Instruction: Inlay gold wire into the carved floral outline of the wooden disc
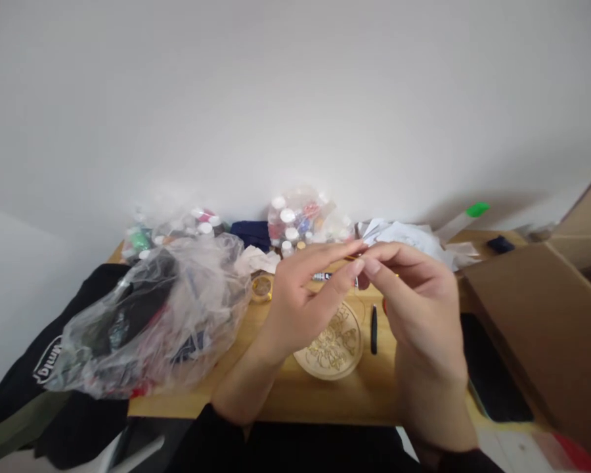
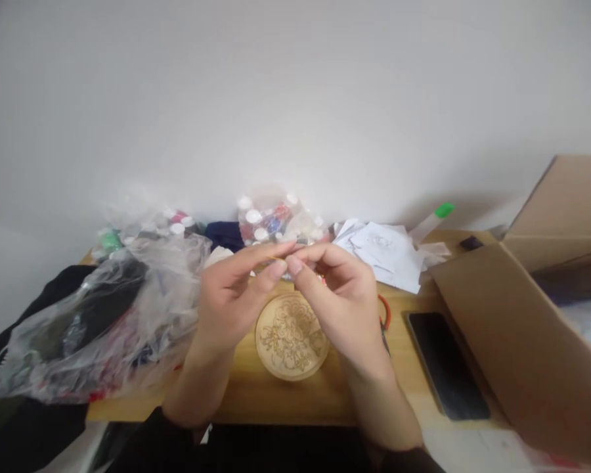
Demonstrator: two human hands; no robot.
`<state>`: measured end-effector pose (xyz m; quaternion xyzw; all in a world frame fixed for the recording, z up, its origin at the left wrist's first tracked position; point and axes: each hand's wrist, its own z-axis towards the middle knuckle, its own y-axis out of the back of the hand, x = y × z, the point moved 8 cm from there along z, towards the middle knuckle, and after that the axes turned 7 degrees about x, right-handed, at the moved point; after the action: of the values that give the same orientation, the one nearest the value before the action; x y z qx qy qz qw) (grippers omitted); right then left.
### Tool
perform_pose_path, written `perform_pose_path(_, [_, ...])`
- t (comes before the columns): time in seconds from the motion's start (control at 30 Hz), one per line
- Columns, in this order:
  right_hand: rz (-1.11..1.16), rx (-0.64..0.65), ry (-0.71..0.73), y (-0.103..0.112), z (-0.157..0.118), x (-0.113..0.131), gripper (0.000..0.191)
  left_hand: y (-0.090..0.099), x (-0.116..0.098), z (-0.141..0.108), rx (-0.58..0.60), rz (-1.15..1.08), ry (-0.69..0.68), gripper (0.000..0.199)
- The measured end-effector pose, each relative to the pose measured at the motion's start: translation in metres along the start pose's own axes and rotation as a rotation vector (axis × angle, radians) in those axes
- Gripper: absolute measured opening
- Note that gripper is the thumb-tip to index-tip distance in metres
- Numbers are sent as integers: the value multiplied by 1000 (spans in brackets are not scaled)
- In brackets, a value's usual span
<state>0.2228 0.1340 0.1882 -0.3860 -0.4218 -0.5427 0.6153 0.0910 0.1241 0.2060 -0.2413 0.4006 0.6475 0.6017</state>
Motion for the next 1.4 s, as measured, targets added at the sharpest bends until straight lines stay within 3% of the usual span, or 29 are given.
perform_pose_path(0.47, [-242,62,49,-5,2,8,9,6,8,5,93,84,-10,23])
perform_pose_path(0.6, [-200,120,62,-9,0,13,13,10,-4,4,105,127,-76,22])
perform_pose_path(0.73, [-111,99,124,-4,-6,25,18,6,-23,3,153,228,-134,24])
perform_pose_path(0.87, [-195,107,70,9,-24,16,18,-3,-17,-3,221,192,-104,11])
perform_pose_path(0.97, [-225,164,-77,14,-48,-18,8,-12,9,-25,314,90,-1,5])
perform_pose_path(1.07, [-104,222,-270,11,-85,-64,5,-25,33,-66,406,67,92,10])
perform_pose_path(1.2, [149,197,-508,-1,-147,-114,13,-39,45,-130,382,117,151,8])
perform_pose_path(1.33, [327,-38,-567,-7,-200,-131,17,-43,37,-177,309,199,106,16])
perform_pose_path(1.4, [315,-44,-523,-13,-216,-127,15,-42,35,-191,287,175,118,19])
